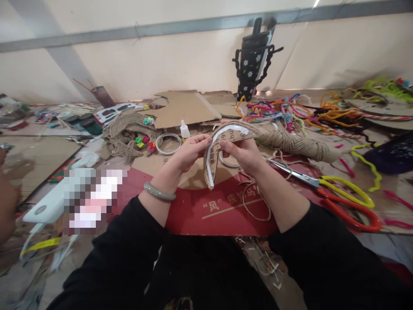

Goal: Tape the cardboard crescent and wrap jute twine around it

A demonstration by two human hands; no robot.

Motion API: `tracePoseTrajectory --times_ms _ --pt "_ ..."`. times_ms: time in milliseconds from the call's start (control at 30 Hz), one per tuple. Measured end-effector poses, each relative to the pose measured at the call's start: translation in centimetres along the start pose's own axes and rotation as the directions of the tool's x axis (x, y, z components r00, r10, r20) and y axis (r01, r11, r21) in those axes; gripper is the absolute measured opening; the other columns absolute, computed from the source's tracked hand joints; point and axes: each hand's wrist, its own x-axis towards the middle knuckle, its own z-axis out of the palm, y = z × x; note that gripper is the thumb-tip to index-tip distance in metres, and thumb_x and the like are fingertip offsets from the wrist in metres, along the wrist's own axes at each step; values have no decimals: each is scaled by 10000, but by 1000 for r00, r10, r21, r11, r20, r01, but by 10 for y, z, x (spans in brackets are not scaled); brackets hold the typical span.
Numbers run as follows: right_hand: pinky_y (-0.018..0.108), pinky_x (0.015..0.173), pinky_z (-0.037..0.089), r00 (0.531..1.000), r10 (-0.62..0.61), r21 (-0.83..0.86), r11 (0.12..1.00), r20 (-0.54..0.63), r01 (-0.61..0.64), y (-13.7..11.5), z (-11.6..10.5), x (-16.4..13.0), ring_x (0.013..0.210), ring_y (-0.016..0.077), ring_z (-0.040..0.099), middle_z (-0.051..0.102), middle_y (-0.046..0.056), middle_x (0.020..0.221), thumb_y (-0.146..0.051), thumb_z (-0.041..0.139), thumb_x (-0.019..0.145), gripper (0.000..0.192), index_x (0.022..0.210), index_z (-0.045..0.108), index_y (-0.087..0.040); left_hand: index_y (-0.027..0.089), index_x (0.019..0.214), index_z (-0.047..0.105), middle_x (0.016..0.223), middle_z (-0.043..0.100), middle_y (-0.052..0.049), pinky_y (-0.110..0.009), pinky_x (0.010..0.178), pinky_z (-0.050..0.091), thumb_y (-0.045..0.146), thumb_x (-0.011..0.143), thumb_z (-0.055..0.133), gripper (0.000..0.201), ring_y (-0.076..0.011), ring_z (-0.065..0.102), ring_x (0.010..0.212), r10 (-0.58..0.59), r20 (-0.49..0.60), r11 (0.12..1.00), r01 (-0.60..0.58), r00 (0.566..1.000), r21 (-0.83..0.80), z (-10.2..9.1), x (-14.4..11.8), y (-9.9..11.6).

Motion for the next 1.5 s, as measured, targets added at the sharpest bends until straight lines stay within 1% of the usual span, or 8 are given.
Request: tracePoseTrajectory --times_ms 167,367,633,767,867,1000,1167,1500 --pt "214 508 430 998 -47 -15 999 -28 47 2 -2 3 609 96 484 534 -11 752 -629 756 595 623 1023 581 -210 170 714 626 635 571 0 -220 515 379 573 713 718 414 -78 476 525 33 -31 999 -33 999 -8 0 2 -2" --pt "242 587 478 997 -65 -74 995 -49 61 7 -3 4 756 144 569 593 28 859 -647 737 605 632 1031 585 -207 164 756 629 591 511 37 -207 462 302 486 691 774 359 -51 410 480 24 -69 999 -22 997 34 0 1 -1" --pt "233 555 454 997 -68 -71 995 -36 66 7 -3 3 740 145 553 572 17 785 -591 748 627 534 960 592 -204 156 745 646 609 563 21 -190 467 353 451 690 787 332 -55 463 498 25 -109 1000 -24 994 14 -1 2 0" --pt "237 541 445 999 -38 -106 994 -20 36 7 -2 2 665 125 531 559 7 736 -540 686 709 382 838 572 -198 151 744 644 648 600 14 -184 529 415 393 729 766 271 -60 526 549 44 -128 999 -45 991 -4 0 2 1" --pt "249 537 438 999 -41 -174 984 -6 39 7 -2 1 583 111 503 523 -9 629 -463 625 762 299 689 521 -192 152 731 646 631 596 22 -192 541 421 382 743 754 254 -59 512 532 88 -152 995 -82 984 49 1 3 0" --pt "257 527 440 999 -20 -277 961 -27 12 5 -3 2 509 104 478 497 -18 523 -376 567 784 291 574 481 -193 145 721 671 619 597 16 -205 545 410 376 746 747 244 -65 497 536 186 -182 973 -156 966 167 1 5 -3" --pt "254 534 459 995 -11 -243 970 -104 -15 7 -7 1 512 108 508 538 -11 524 -374 552 798 280 590 539 -186 144 768 684 680 628 -2 -214 595 434 373 723 763 247 -77 531 598 240 -188 957 -200 952 209 1 6 -4" --pt "243 504 440 999 23 -174 984 -36 -29 7 0 2 503 97 476 482 -28 534 -391 564 777 261 624 516 -185 140 721 669 639 610 -1 -222 585 429 421 729 745 291 -85 514 585 332 -176 918 -274 927 288 0 5 -5"
